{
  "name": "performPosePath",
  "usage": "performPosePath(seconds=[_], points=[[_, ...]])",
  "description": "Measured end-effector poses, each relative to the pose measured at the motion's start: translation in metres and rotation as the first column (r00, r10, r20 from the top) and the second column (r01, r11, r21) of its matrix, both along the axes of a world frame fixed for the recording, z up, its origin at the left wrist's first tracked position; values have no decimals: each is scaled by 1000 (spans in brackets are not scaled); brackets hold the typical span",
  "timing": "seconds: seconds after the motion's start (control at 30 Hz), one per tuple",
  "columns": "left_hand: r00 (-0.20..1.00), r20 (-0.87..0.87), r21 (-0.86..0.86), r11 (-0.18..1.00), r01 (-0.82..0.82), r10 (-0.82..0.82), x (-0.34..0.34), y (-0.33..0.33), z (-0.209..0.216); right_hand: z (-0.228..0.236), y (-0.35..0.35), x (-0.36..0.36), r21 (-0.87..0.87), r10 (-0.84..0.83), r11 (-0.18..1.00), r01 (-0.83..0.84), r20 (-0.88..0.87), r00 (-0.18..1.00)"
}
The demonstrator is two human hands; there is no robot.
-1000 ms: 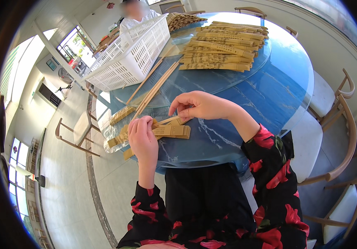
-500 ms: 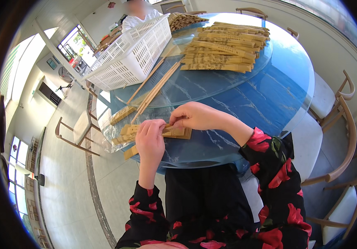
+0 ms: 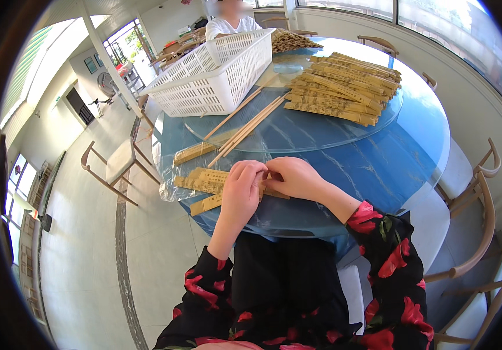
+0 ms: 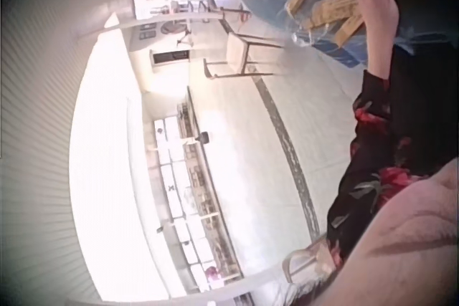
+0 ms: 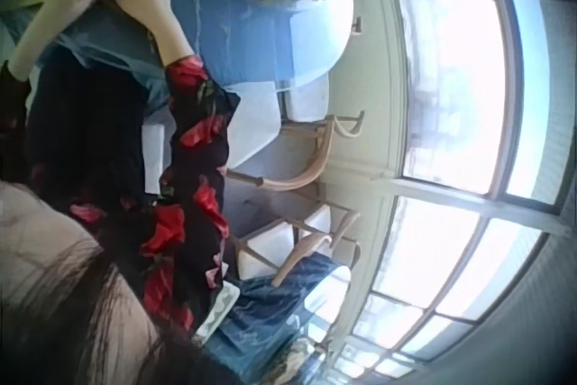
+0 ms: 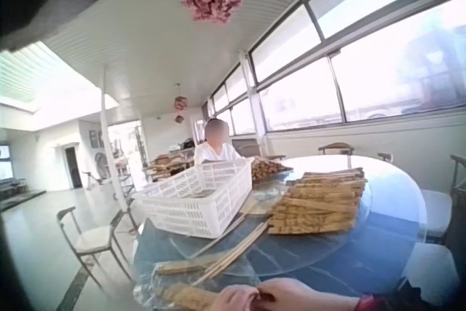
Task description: The person repeatedly picks up thin bamboo sticks and inserts them into slots on rectangular bamboo strips, then places the assembled pieces onto a growing stack on the table. The process is continuous and repetitive throughout the clip.
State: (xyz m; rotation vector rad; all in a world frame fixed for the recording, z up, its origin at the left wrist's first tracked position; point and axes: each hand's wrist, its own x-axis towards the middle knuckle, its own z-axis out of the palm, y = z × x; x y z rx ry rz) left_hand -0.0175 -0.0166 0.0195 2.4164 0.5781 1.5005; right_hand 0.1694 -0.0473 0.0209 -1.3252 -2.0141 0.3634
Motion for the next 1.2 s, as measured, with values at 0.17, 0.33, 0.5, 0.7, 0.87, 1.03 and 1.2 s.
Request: performPosePath(seconds=[0.17,0.33,0.5,0.7,0.87,1.03,1.2], points=[[994,-54,64,994,-94,97,-35,19,-7,0,-1,2,-14,19,1000,-20,-73,997],[932,-103,47,938,-344,347,-73,36,-9,5,-3,2,-88,-55,995,51,-43,998],[867,-180,39,884,-466,465,-72,70,-13,9,-2,-4,-73,-50,996,49,-22,998],[852,-91,-57,852,-521,515,-81,52,-2,4,-6,3,-31,-56,998,57,13,998],[880,263,-275,905,-325,396,-100,7,-24,8,-7,-9,13,31,999,-30,-157,987],[929,339,-413,911,5,148,-64,-23,-51,19,-4,-3,-172,70,942,-289,-740,668],[996,7,-325,942,-81,88,-54,-20,-24,25,4,16,-130,49,923,-362,-894,446]])
